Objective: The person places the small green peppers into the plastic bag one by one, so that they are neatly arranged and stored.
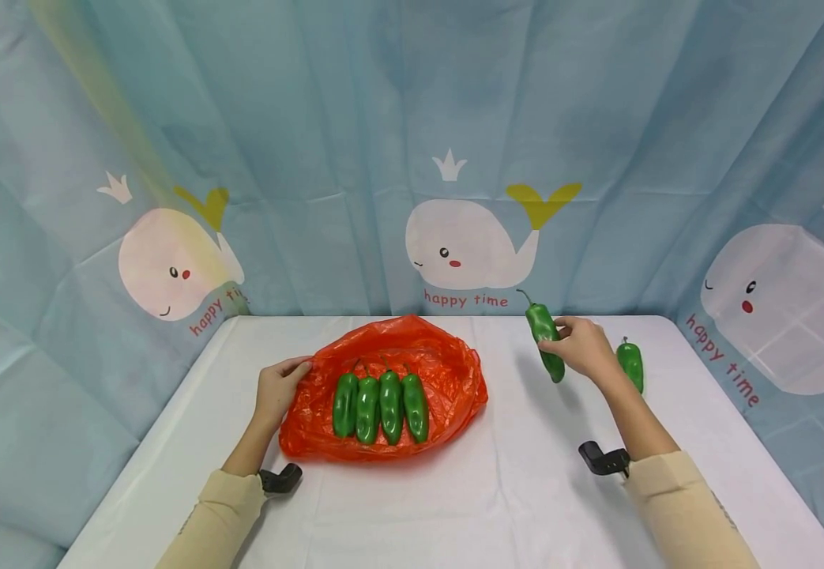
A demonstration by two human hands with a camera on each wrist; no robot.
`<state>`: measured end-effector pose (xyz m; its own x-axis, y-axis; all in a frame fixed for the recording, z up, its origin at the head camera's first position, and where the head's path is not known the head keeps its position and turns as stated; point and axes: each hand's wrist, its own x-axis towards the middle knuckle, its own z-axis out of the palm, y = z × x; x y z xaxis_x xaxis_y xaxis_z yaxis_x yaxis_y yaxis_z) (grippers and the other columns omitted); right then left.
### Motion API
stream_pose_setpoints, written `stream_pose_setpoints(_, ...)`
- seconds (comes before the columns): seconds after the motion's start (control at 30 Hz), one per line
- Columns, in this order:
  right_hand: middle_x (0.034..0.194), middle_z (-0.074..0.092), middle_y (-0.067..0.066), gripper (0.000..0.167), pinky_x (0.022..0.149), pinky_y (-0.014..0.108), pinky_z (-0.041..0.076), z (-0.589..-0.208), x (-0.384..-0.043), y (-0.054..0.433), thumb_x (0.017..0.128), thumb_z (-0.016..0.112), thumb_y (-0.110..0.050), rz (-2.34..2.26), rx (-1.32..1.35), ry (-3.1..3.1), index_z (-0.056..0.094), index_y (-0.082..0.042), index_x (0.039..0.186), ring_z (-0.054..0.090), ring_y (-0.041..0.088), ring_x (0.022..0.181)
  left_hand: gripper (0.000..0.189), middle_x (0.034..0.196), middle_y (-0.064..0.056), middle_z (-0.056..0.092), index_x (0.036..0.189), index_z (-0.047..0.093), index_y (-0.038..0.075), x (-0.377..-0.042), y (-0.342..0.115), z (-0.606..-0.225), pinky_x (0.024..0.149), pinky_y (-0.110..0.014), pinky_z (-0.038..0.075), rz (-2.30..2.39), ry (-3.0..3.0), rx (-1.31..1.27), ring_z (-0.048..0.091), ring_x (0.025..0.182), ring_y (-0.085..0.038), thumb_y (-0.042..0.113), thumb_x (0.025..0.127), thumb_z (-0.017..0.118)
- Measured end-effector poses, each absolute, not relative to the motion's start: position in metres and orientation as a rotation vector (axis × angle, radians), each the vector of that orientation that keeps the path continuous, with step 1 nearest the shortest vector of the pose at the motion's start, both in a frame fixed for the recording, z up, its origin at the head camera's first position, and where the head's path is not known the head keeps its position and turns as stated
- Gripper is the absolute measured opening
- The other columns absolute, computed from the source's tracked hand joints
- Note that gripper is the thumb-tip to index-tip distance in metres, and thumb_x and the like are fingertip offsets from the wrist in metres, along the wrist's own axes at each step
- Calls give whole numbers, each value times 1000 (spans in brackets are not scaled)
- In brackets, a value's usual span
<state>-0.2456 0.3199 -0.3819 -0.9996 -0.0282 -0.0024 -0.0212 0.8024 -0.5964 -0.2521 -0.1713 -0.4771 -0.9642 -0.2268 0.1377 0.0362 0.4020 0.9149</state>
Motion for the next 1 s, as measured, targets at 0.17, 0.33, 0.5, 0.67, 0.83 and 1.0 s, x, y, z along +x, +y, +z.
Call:
stream_pose_setpoints(0.17, 124, 57, 35, 71, 81, 51, 53, -377, -246, 313, 90, 68, -31, -1009, -76, 2961, 43, 14, 137, 60, 47, 108, 25, 107, -17, 73, 110, 74, 4, -251, -171, -477, 74, -12, 46, -1586, -2429, 171, 63, 92, -13, 20, 95, 62)
stream_pose_setpoints(0.33, 124, 58, 34, 68, 85, 51, 53, -373, -245, 303, 90, 67, -28, -1040, -116, 2956, 43, 13, 138, 59, 46, 111, 25, 107, -16, 73, 110, 74, 4, -250, -171, -478, 74, -13, 47, -1591, -2437, 180, 63, 93, -13, 21, 96, 62)
stream_pose_setpoints(0.5, 123, 59, 34, 66, 85, 51, 53, -371, -246, 296, 89, 68, -26, -1046, -143, 2971, 44, 12, 137, 60, 45, 110, 24, 106, -17, 73, 109, 74, 4, -250, -170, -479, 73, -12, 47, -1605, -2418, 174, 62, 88, -9, 20, 95, 62)
stream_pose_setpoints(0.67, 118, 62, 31, 63, 82, 49, 55, -371, -246, 288, 88, 70, -24, -1032, -213, 3029, 47, 10, 136, 62, 43, 107, 25, 106, -17, 73, 109, 74, 3, -251, -170, -480, 73, -13, 47, -1602, -2416, 171, 63, 91, -13, 20, 95, 63)
stream_pose_setpoints(0.83, 116, 63, 28, 60, 79, 48, 55, -369, -246, 278, 87, 70, -21, -1041, -302, 3058, 49, 8, 135, 61, 41, 106, 26, 107, -16, 73, 111, 74, 4, -252, -171, -478, 75, -13, 47, -1592, -2433, 167, 64, 95, -17, 22, 95, 62)
stream_pose_setpoints(1.0, 113, 64, 28, 58, 79, 47, 56, -364, -251, 270, 88, 70, -21, -1038, -330, 3047, 50, 8, 134, 62, 40, 105, 27, 107, -17, 73, 111, 73, 4, -252, -171, -475, 75, -13, 47, -1607, -2427, 155, 64, 97, -21, 22, 96, 62)
